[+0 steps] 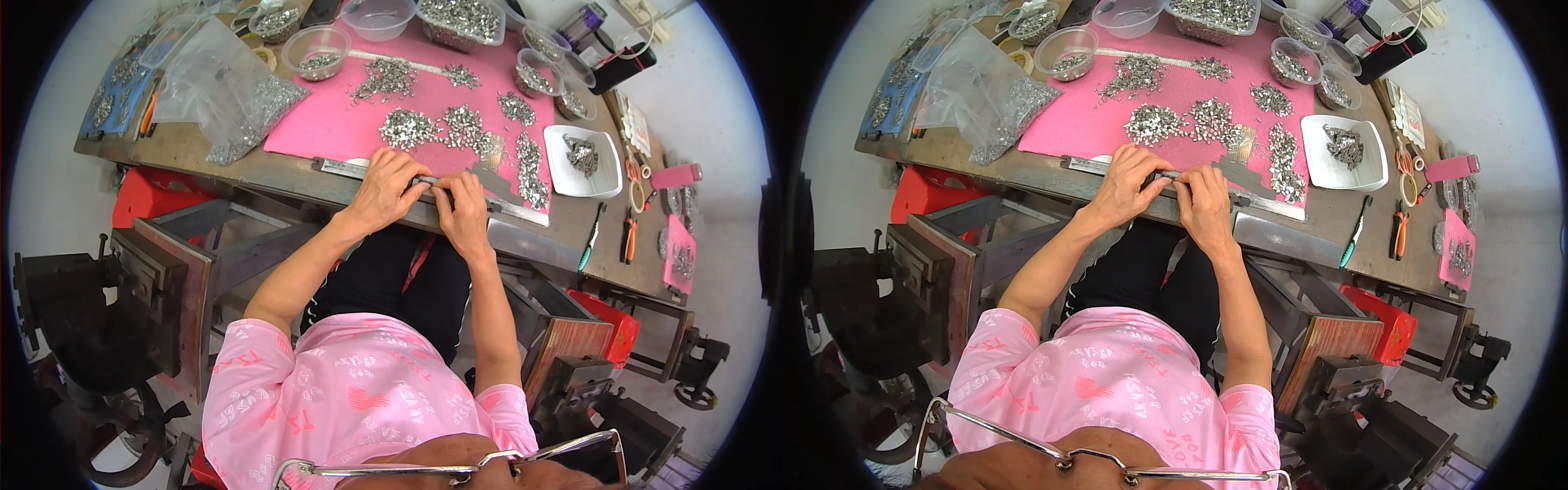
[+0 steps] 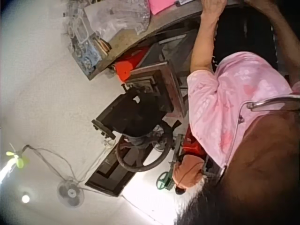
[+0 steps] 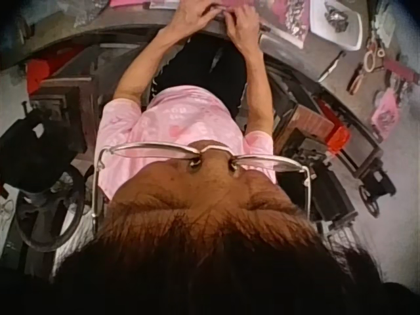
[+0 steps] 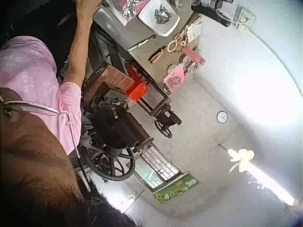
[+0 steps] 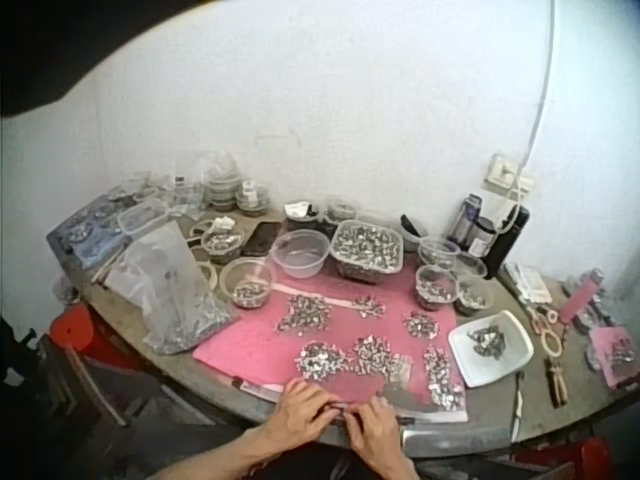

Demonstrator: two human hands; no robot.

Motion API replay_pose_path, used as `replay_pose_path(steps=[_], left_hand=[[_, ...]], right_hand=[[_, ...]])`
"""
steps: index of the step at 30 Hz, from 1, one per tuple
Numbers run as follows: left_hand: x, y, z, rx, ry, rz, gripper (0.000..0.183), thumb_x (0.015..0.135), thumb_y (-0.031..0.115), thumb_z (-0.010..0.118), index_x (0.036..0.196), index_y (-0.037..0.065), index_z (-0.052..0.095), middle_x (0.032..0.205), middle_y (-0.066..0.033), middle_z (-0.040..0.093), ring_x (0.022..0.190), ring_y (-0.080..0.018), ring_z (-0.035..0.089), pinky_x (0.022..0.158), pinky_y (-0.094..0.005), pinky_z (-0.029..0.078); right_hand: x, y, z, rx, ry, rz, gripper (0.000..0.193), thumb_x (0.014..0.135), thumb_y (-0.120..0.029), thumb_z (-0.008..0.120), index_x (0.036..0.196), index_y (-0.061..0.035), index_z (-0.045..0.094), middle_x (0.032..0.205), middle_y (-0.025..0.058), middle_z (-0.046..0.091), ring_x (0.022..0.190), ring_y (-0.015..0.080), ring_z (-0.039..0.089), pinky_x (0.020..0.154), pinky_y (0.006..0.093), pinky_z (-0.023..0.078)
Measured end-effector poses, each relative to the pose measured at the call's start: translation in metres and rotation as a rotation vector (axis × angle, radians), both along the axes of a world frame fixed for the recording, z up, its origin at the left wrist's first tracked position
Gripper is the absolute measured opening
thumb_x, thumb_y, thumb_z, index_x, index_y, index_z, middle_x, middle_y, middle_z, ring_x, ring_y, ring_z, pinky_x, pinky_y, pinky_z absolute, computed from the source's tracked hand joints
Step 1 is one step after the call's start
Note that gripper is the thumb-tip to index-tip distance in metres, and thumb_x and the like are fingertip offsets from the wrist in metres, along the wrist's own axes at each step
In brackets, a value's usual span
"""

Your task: The person places small metal pieces into a fixture by hand, then positions the fixture into a manual press machine and operates the hand wheel to press them.

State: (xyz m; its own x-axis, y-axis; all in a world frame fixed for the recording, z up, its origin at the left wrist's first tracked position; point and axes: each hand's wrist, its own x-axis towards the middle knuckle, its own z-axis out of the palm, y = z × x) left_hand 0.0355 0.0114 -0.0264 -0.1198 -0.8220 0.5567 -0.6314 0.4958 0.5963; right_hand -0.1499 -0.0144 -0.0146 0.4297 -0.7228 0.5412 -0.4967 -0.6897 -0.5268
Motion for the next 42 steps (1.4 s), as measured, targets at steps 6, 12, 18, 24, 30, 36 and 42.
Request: replay_pose_path(steps=[6, 12, 18, 24, 30, 36, 42], left_hand=[[0.001, -0.003, -0.002, 0.016, 0.011, -0.006, 0.019, 0.088, 0.014, 0.071, 0.104, 0.005, 0.068, 0.091, -0.0083, 0.062, 0.092, -0.0280, 0.056, 0.091, -0.0419, 0.040], [-0.010, -0.002, -0.003, -0.009, -0.035, 0.102, 0.026, 0.086, 0.025, 0.075, 0.104, 0.007, 0.070, 0.089, -0.0060, 0.062, 0.089, -0.0265, 0.055, 0.091, -0.0420, 0.039], [-0.013, -0.002, 0.000, 0.001, -0.021, 0.152, 0.028, 0.085, 0.029, 0.076, 0.104, 0.009, 0.070, 0.090, -0.0039, 0.063, 0.090, -0.0247, 0.056, 0.093, -0.0414, 0.038], [-0.006, 0.000, 0.001, -0.001, 0.038, 0.048, 0.019, 0.086, 0.023, 0.075, 0.100, 0.010, 0.071, 0.092, -0.0029, 0.064, 0.092, -0.0232, 0.058, 0.098, -0.0423, 0.036], [-0.013, 0.004, 0.005, -0.018, -0.126, 0.058, 0.012, 0.086, 0.018, 0.075, 0.094, 0.012, 0.070, 0.093, -0.0021, 0.061, 0.095, -0.0222, 0.057, 0.102, -0.0474, 0.033], [-0.021, 0.002, 0.001, -0.037, -0.203, 0.076, 0.011, 0.088, 0.015, 0.071, 0.096, 0.010, 0.066, 0.093, -0.0029, 0.059, 0.095, -0.0235, 0.057, 0.109, -0.0547, 0.030], [-0.016, 0.000, -0.005, -0.012, -0.099, 0.051, 0.009, 0.090, 0.013, 0.067, 0.097, 0.008, 0.064, 0.094, -0.0033, 0.061, 0.094, -0.0245, 0.058, 0.108, -0.0547, 0.031]], right_hand=[[-0.004, -0.001, 0.005, 0.054, -0.045, 0.034, 0.013, 0.084, 0.003, 0.069, 0.095, -0.0015, 0.064, 0.092, 0.0111, 0.064, 0.086, 0.0311, 0.059, 0.078, 0.0403, 0.046], [-0.005, 0.000, 0.002, 0.139, -0.125, -0.020, 0.013, 0.086, 0.004, 0.067, 0.097, -0.0013, 0.065, 0.091, 0.0122, 0.065, 0.085, 0.0317, 0.061, 0.079, 0.0401, 0.047], [-0.012, 0.000, 0.004, 0.106, -0.108, -0.069, 0.012, 0.087, 0.004, 0.067, 0.097, -0.0016, 0.065, 0.091, 0.0120, 0.066, 0.086, 0.0315, 0.062, 0.079, 0.0399, 0.047], [-0.020, -0.001, -0.005, 0.027, -0.143, -0.156, 0.011, 0.088, 0.004, 0.067, 0.098, -0.0017, 0.066, 0.093, 0.0114, 0.067, 0.087, 0.0294, 0.063, 0.079, 0.0388, 0.046], [-0.020, 0.000, -0.010, -0.010, -0.136, -0.171, 0.013, 0.087, 0.004, 0.067, 0.098, -0.0018, 0.066, 0.094, 0.0109, 0.068, 0.087, 0.0286, 0.063, 0.079, 0.0386, 0.046], [-0.020, -0.001, -0.012, -0.018, -0.154, -0.167, 0.013, 0.087, 0.004, 0.067, 0.098, -0.0021, 0.067, 0.094, 0.0106, 0.068, 0.087, 0.0291, 0.063, 0.080, 0.0383, 0.046], [-0.021, 0.001, -0.012, 0.001, -0.141, -0.175, 0.013, 0.087, 0.003, 0.067, 0.098, -0.0026, 0.067, 0.094, 0.0101, 0.068, 0.088, 0.0290, 0.063, 0.080, 0.0383, 0.046]])
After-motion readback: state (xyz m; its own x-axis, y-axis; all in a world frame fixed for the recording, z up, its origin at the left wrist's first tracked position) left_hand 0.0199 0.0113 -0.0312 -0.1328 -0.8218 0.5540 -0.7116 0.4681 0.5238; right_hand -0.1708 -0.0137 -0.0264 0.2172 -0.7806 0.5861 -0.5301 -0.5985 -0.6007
